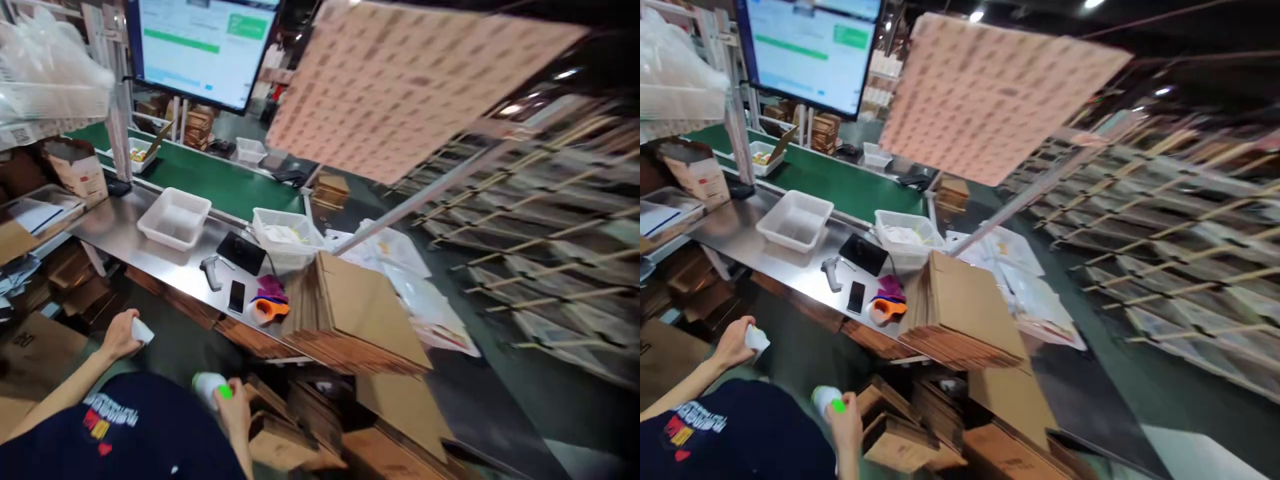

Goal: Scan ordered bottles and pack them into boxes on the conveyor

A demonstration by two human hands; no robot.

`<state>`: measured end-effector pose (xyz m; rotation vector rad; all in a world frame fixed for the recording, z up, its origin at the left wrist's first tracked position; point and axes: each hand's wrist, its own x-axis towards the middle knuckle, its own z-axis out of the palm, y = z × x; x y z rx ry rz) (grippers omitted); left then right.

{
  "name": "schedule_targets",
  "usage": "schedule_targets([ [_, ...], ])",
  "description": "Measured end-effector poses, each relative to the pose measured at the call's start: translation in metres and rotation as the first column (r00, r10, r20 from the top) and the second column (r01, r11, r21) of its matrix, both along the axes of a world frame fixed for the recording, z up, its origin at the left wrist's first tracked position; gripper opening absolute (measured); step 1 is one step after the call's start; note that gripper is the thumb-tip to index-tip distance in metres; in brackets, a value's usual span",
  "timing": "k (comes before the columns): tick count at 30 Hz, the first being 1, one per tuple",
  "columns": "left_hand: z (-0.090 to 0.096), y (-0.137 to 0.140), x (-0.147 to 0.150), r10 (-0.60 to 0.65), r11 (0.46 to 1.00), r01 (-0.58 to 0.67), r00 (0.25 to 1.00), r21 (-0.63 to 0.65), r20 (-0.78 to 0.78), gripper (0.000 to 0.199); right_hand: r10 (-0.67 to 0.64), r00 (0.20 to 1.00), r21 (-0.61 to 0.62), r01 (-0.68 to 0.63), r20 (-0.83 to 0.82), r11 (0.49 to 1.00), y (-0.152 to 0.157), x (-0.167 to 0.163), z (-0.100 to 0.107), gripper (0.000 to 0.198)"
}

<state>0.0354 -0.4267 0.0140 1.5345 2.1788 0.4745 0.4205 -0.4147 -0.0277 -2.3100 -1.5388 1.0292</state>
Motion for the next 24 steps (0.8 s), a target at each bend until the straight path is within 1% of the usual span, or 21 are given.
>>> schedule_targets([
  [1, 0.011, 0.009, -0.021, 0.010, 1.000, -0.011, 1.000, -0.016, -0.030, 0.054, 0.028, 0.999, -0.004, -0.028, -0.018, 1.000, 0.006, -0.020, 0.000, 0.019],
  [2, 0.021, 0.018, -0.042, 0.031, 0.999, -0.033, 0.998, -0.024, -0.057, 0.054, 0.054, 0.998, 0.019, -0.053, -0.045, 0.998, 0.018, -0.040, 0.002, 0.020],
  [3, 0.029, 0.027, -0.062, 0.066, 0.997, -0.068, 0.995, -0.024, -0.081, 0.055, 0.079, 0.994, 0.069, -0.074, -0.075, 0.995, 0.036, -0.058, 0.005, 0.022],
  [5, 0.043, 0.047, -0.099, 0.166, 0.986, -0.166, 0.981, 0.004, -0.105, 0.058, 0.129, 0.983, 0.228, -0.096, -0.132, 0.969, 0.081, -0.091, 0.018, 0.029],
  [8, 0.061, 0.084, -0.144, 0.324, 0.943, -0.314, 0.942, 0.113, -0.085, 0.064, 0.209, 0.964, 0.460, -0.112, -0.165, 0.881, 0.155, -0.130, 0.049, 0.039],
  [9, 0.066, 0.100, -0.156, 0.367, 0.922, -0.354, 0.927, 0.155, -0.070, 0.066, 0.245, 0.956, 0.514, -0.129, -0.164, 0.848, 0.178, -0.142, 0.060, 0.041],
  [11, 0.077, 0.133, -0.176, 0.436, 0.882, -0.418, 0.899, 0.216, -0.038, 0.070, 0.339, 0.929, 0.573, -0.199, -0.147, 0.795, 0.222, -0.166, 0.077, 0.041],
  [12, 0.082, 0.150, -0.184, 0.465, 0.864, -0.447, 0.885, 0.234, -0.026, 0.071, 0.392, 0.910, 0.582, -0.247, -0.135, 0.775, 0.242, -0.179, 0.082, 0.040],
  [14, 0.089, 0.185, -0.199, 0.508, 0.838, -0.489, 0.861, 0.244, -0.019, 0.070, 0.487, 0.866, 0.569, -0.347, -0.110, 0.746, 0.278, -0.205, 0.087, 0.036],
  [16, 0.094, 0.218, -0.212, 0.540, 0.820, -0.516, 0.841, 0.248, -0.034, 0.067, 0.561, 0.824, 0.534, -0.438, -0.084, 0.723, 0.310, -0.231, 0.084, 0.033],
  [18, 0.096, 0.250, -0.226, 0.553, 0.816, -0.526, 0.831, 0.242, -0.059, 0.067, 0.601, 0.797, 0.494, -0.500, -0.060, 0.711, 0.336, -0.254, 0.077, 0.031],
  [21, 0.095, 0.293, -0.246, 0.543, 0.830, -0.520, 0.835, 0.200, -0.082, 0.065, 0.612, 0.788, 0.425, -0.533, -0.067, 0.732, 0.366, -0.278, 0.063, 0.031],
  [24, 0.095, 0.327, -0.262, 0.531, 0.841, -0.520, 0.846, 0.147, -0.044, 0.062, 0.596, 0.796, 0.370, -0.526, -0.104, 0.766, 0.383, -0.290, 0.054, 0.036],
])
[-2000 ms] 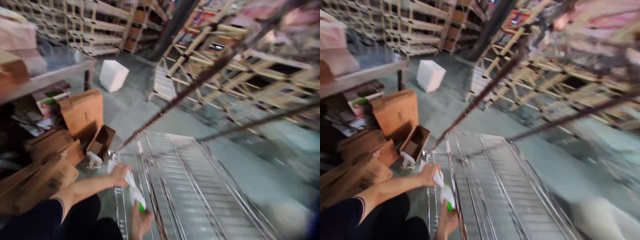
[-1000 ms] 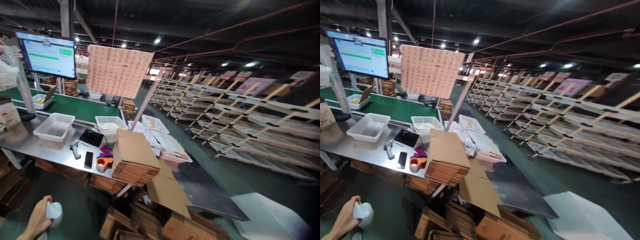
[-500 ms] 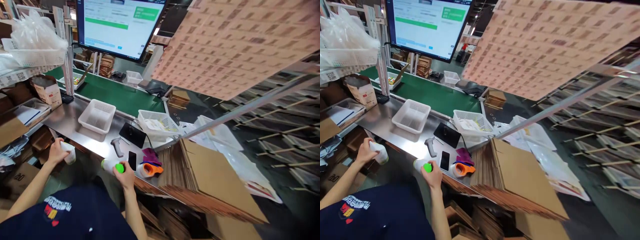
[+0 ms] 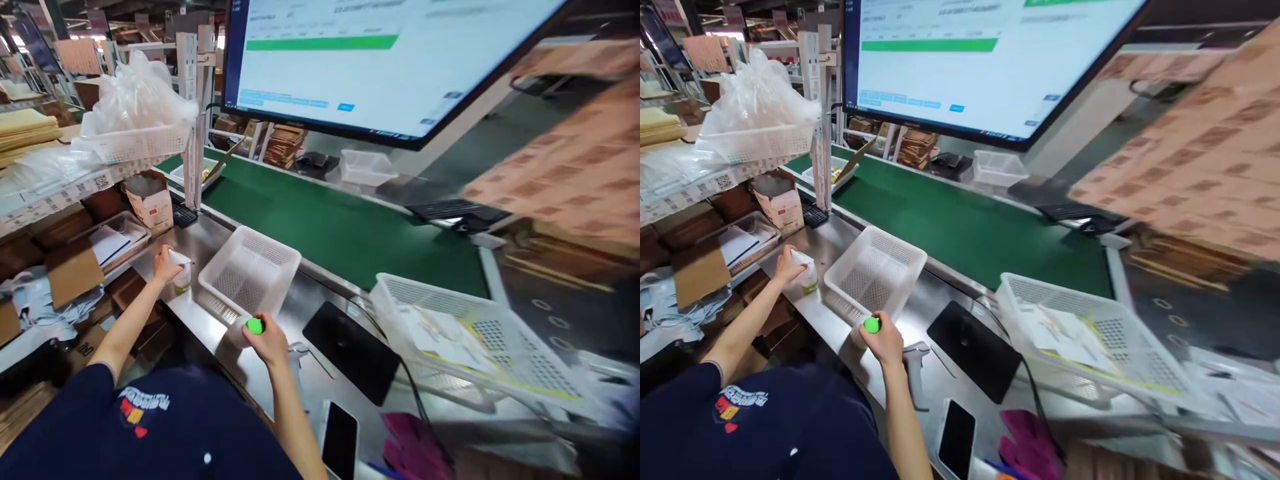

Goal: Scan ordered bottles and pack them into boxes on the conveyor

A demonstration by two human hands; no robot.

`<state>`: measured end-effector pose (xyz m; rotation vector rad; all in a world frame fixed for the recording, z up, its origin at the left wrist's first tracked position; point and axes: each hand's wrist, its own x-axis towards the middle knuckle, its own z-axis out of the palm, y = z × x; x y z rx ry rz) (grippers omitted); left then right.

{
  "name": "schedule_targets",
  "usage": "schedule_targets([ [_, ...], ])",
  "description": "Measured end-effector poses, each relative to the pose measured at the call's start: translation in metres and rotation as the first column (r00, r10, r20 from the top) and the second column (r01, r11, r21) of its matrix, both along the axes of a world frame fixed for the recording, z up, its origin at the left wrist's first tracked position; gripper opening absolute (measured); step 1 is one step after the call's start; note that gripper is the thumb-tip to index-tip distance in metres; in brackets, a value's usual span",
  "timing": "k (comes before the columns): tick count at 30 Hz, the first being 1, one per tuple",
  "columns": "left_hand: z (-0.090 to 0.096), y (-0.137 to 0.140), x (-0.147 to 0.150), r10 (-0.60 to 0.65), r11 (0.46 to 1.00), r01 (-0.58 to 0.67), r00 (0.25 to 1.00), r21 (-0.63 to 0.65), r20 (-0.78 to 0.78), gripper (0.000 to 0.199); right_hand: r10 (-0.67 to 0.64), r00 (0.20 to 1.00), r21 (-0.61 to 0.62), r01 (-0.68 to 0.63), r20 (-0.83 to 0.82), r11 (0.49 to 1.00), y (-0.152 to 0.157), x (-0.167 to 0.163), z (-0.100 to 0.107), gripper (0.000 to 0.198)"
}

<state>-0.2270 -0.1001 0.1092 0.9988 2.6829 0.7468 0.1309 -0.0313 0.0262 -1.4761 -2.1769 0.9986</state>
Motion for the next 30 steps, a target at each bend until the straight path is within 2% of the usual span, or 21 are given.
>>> schedule_targets([
  [3, 0.002, 0.017, -0.015, -0.071, 0.997, 0.073, 0.995, -0.028, 0.065, 0.068, -0.025, 1.000, -0.039, 0.025, 0.016, 0.999, 0.002, -0.002, 0.002, 0.041],
  [6, 0.003, 0.015, -0.034, -0.133, 0.988, 0.141, 0.984, -0.061, 0.116, 0.101, -0.018, 1.000, -0.086, 0.019, 0.008, 0.996, -0.003, 0.002, 0.015, 0.046],
  [8, 0.003, 0.006, -0.047, -0.112, 0.992, 0.120, 0.977, -0.030, 0.180, 0.109, -0.008, 1.000, -0.151, 0.010, 0.013, 0.989, -0.005, 0.007, 0.025, 0.057],
  [10, 0.001, -0.002, -0.058, -0.044, 0.998, 0.027, 0.948, 0.057, 0.317, 0.094, -0.005, 0.998, -0.224, 0.017, 0.056, 0.974, -0.003, 0.012, 0.035, 0.073],
  [12, 0.001, -0.007, -0.064, -0.021, 0.982, -0.077, 0.865, 0.174, 0.501, 0.081, 0.006, 0.995, -0.278, 0.022, 0.100, 0.960, 0.001, 0.018, 0.042, 0.086],
  [15, 0.008, 0.000, -0.064, -0.129, 0.934, -0.135, 0.736, 0.331, 0.664, 0.078, -0.015, 0.993, -0.331, 0.054, 0.119, 0.942, 0.009, 0.024, 0.051, 0.093],
  [18, 0.024, 0.017, -0.060, -0.219, 0.921, -0.075, 0.710, 0.382, 0.669, 0.071, -0.108, 0.990, -0.359, 0.135, 0.093, 0.923, 0.015, 0.026, 0.059, 0.094],
  [22, 0.046, 0.040, -0.058, -0.306, 0.934, 0.085, 0.690, 0.346, 0.656, 0.058, -0.238, 0.970, -0.324, 0.207, -0.057, 0.923, 0.022, 0.022, 0.071, 0.084],
  [24, 0.055, 0.045, -0.061, -0.346, 0.928, 0.126, 0.637, 0.350, 0.689, 0.056, -0.230, 0.961, -0.296, 0.178, -0.152, 0.939, 0.026, 0.017, 0.078, 0.078],
  [27, 0.071, 0.046, -0.063, -0.437, 0.883, 0.105, 0.542, 0.459, 0.718, 0.058, -0.150, 0.957, -0.264, 0.082, -0.247, 0.961, 0.034, 0.005, 0.089, 0.070],
  [30, 0.087, 0.049, -0.051, -0.551, 0.804, 0.140, 0.544, 0.578, 0.633, 0.057, -0.082, 0.906, -0.294, -0.049, -0.415, 0.954, 0.048, -0.019, 0.101, 0.068],
])
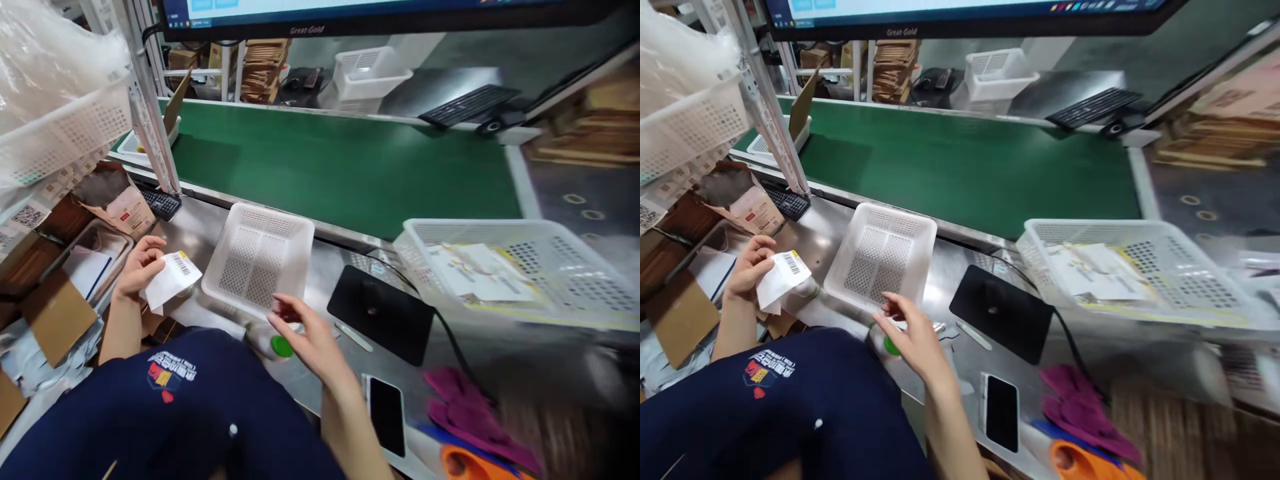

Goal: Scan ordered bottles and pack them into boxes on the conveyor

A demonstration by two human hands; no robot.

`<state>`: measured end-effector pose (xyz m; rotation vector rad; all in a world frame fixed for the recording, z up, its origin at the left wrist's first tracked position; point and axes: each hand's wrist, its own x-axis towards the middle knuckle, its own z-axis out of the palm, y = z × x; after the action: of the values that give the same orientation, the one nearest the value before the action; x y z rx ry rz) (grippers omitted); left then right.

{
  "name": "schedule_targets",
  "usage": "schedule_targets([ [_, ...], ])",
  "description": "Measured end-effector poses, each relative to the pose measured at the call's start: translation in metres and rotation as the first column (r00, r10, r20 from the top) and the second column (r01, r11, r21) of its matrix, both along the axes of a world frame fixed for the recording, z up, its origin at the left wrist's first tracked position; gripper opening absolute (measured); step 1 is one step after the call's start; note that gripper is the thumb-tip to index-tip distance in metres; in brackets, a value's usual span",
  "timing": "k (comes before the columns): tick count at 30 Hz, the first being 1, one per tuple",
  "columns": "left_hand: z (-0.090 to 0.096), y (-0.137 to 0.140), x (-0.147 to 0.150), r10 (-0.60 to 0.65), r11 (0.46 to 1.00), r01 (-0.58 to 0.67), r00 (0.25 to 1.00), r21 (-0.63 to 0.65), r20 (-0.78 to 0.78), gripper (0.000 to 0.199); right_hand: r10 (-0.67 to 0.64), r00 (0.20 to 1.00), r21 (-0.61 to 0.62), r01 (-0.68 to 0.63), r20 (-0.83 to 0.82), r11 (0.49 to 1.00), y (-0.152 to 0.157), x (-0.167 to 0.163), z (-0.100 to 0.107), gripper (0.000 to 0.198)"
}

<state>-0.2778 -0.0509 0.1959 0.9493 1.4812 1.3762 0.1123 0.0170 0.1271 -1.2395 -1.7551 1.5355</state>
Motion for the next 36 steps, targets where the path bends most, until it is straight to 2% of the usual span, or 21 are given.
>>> schedule_targets([
  [2, 0.006, 0.010, 0.019, -0.131, 0.990, 0.134, 0.989, 0.038, -0.072, 0.055, 0.060, 0.979, -0.081, -0.077, -0.196, 0.994, 0.013, -0.024, 0.009, 0.076],
  [4, 0.006, 0.025, 0.042, -0.327, 0.941, 0.335, 0.935, 0.040, -0.135, 0.052, 0.121, 0.918, -0.180, -0.201, -0.376, 0.963, 0.028, -0.049, 0.017, 0.083],
  [6, 0.002, 0.039, 0.064, -0.457, 0.880, 0.472, 0.872, 0.051, -0.174, 0.050, 0.168, 0.857, -0.265, -0.328, -0.487, 0.907, 0.042, -0.069, 0.022, 0.075],
  [7, -0.002, 0.044, 0.072, -0.484, 0.864, 0.500, 0.857, 0.057, -0.177, 0.051, 0.171, 0.839, -0.305, -0.367, -0.517, 0.879, 0.048, -0.075, 0.024, 0.068],
  [9, -0.010, 0.050, 0.084, -0.484, 0.867, 0.496, 0.863, 0.059, -0.143, 0.057, 0.112, 0.837, -0.382, -0.359, -0.536, 0.851, 0.055, -0.077, 0.025, 0.058],
  [11, -0.017, 0.052, 0.088, -0.486, 0.872, 0.490, 0.868, 0.011, -0.098, 0.064, -0.023, 0.851, -0.431, -0.242, -0.525, 0.869, 0.057, -0.067, 0.024, 0.055],
  [14, -0.022, 0.053, 0.092, -0.530, 0.848, 0.517, 0.837, -0.121, -0.136, 0.050, -0.197, 0.830, -0.408, -0.039, -0.521, 0.912, 0.054, -0.044, 0.020, 0.052],
  [16, -0.021, 0.055, 0.099, -0.557, 0.830, 0.526, 0.803, -0.187, -0.212, 0.042, -0.241, 0.812, -0.420, -0.006, -0.532, 0.908, 0.051, -0.030, 0.016, 0.053],
  [21, -0.019, 0.063, 0.123, -0.586, 0.808, 0.558, 0.731, -0.187, -0.349, 0.040, -0.255, 0.829, -0.502, -0.035, -0.498, 0.864, 0.046, -0.007, 0.005, 0.063],
  [25, -0.029, 0.066, 0.133, -0.489, 0.859, 0.506, 0.765, -0.077, -0.419, 0.034, -0.282, 0.820, -0.478, 0.012, -0.497, 0.878, 0.055, 0.010, 0.002, 0.076],
  [28, -0.037, 0.072, 0.139, -0.456, 0.862, 0.507, 0.780, 0.005, -0.428, 0.030, -0.279, 0.836, -0.439, 0.051, -0.472, 0.897, 0.068, 0.026, -0.003, 0.064],
  [32, -0.040, 0.073, 0.156, -0.455, 0.879, 0.468, 0.763, -0.094, -0.459, 0.040, -0.293, 0.883, -0.420, 0.124, -0.367, 0.899, 0.070, 0.049, -0.012, 0.061],
  [34, -0.041, 0.064, 0.171, -0.430, 0.901, 0.409, 0.797, -0.147, -0.424, 0.046, -0.296, 0.910, -0.348, 0.188, -0.290, 0.918, 0.062, 0.060, -0.013, 0.065],
  [36, -0.045, 0.057, 0.190, -0.353, 0.935, 0.320, 0.871, -0.152, -0.341, 0.050, -0.229, 0.949, -0.186, 0.190, -0.215, 0.964, 0.062, 0.072, -0.010, 0.069],
])
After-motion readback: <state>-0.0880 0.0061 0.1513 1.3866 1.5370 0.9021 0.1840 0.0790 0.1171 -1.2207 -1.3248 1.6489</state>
